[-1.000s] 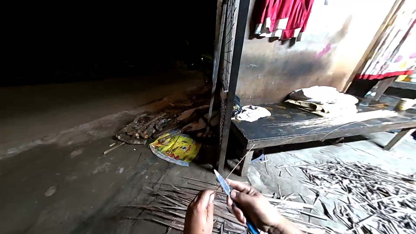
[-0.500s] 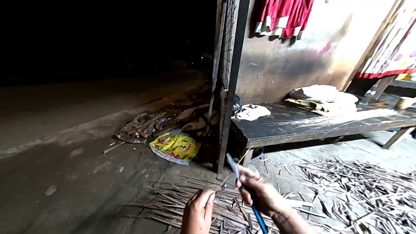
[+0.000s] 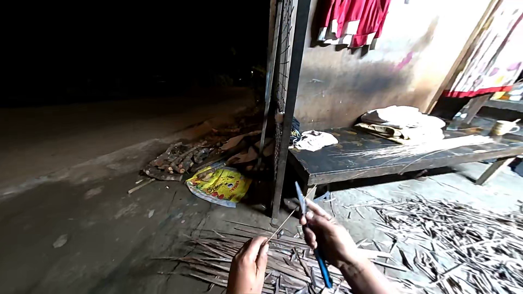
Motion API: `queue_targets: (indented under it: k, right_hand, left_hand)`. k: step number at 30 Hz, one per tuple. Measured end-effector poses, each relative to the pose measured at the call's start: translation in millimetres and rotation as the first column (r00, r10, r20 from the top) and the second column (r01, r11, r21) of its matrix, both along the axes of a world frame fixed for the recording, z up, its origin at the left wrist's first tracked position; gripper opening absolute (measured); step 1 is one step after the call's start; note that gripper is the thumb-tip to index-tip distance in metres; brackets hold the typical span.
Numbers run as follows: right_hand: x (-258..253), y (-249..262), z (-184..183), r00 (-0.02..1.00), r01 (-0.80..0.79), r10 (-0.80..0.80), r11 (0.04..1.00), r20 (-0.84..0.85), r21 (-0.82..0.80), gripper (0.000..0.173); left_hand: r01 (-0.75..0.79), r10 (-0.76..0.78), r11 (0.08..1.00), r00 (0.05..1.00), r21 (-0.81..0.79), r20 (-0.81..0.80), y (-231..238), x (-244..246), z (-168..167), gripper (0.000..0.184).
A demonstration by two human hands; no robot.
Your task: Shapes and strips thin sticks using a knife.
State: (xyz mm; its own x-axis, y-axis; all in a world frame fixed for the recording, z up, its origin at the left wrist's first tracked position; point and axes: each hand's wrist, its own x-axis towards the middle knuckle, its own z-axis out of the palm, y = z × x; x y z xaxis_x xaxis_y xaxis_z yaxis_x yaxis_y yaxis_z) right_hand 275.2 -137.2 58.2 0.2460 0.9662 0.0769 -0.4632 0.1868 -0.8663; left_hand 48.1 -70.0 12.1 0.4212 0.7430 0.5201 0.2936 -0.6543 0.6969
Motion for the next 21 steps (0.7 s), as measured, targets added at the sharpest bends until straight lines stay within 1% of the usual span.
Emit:
queue_targets:
  k: [1, 4, 5, 6, 7, 9, 11, 12, 13, 15, 17, 19, 20, 21]
  right_hand:
    - [-8, -2, -4, 0.999, -0.036, 0.037, 0.999, 0.025, -0.018, 0.048]
    - [-31, -8, -21, 0.964, -0.245, 0.251, 0.967, 0.089, -0.074, 0.044]
    - [-33, -8, -25, 0.952, -0.285, 0.291, 0.955, 0.09, -0.079, 0.043]
    - [-31, -8, -25, 0.951, -0.288, 0.295, 0.954, 0.093, -0.079, 0.042]
    - [-25, -6, -21, 0.961, -0.251, 0.257, 0.965, 0.1, -0.076, 0.043]
    - [-4, -2, -9, 0.991, -0.102, 0.105, 0.994, 0.088, -0.04, 0.046]
    - [15, 2, 4, 0.999, 0.052, -0.052, 0.999, 0.01, -0.001, 0.05]
    - [19, 2, 8, 0.994, 0.103, -0.103, 0.995, -0.034, 0.012, 0.051]
    - [18, 2, 8, 0.992, 0.115, -0.114, 0.993, -0.046, 0.022, 0.051]
    - [4, -2, 1, 0.999, 0.035, -0.035, 0.999, 0.006, 0.025, 0.05]
    - [-16, -8, -11, 0.989, -0.136, 0.137, 0.99, 0.063, -0.026, 0.047]
    - [-27, -10, -21, 0.962, -0.26, 0.264, 0.963, 0.062, -0.076, 0.045]
    - [-26, -9, -22, 0.958, -0.274, 0.28, 0.958, 0.064, -0.089, 0.044]
    - [-21, -8, -19, 0.963, -0.251, 0.258, 0.964, 0.076, -0.089, 0.045]
  left_hand:
    - [-0.002, 0.002, 1.0, 1.0, 0.009, 0.025, 0, 1, -1, 0.018]
    - [-0.003, 0.001, 0.999, 0.999, 0.043, 0.043, 1, 3, -2, 0.016]
    - [-0.003, 0.001, 0.999, 0.999, 0.05, 0.036, 1, 3, -2, 0.016]
    - [-0.003, 0.002, 0.999, 1.0, 0.053, 0.024, 1, 2, -2, 0.017]
    - [-0.003, 0.002, 0.999, 1.0, 0.049, 0.009, 2, 1, -2, 0.019]
    - [-0.007, 0.008, 1.0, 1.0, 0.03, -0.021, 2, 0, -3, 0.021]
    - [-0.01, 0.012, 1.0, 0.999, 0.021, -0.052, 1, -1, -2, 0.022]
    - [-0.007, 0.008, 1.0, 0.997, 0.013, -0.072, 0, -1, -1, 0.022]
    - [-0.004, 0.004, 1.0, 0.996, 0.002, -0.093, -1, 0, 0, 0.023]
    - [-0.007, 0.005, 1.0, 0.993, -0.012, -0.117, -2, 3, 0, 0.023]
    - [-0.012, 0.011, 1.0, 0.994, -0.007, -0.106, -2, 5, 0, 0.023]
    - [-0.014, 0.015, 1.0, 0.997, 0.016, -0.081, -2, 5, 1, 0.022]
    - [-0.013, 0.014, 1.0, 0.997, 0.026, -0.07, -2, 4, 1, 0.023]
    - [-0.009, 0.011, 0.999, 0.998, 0.033, -0.058, -1, 3, 1, 0.023]
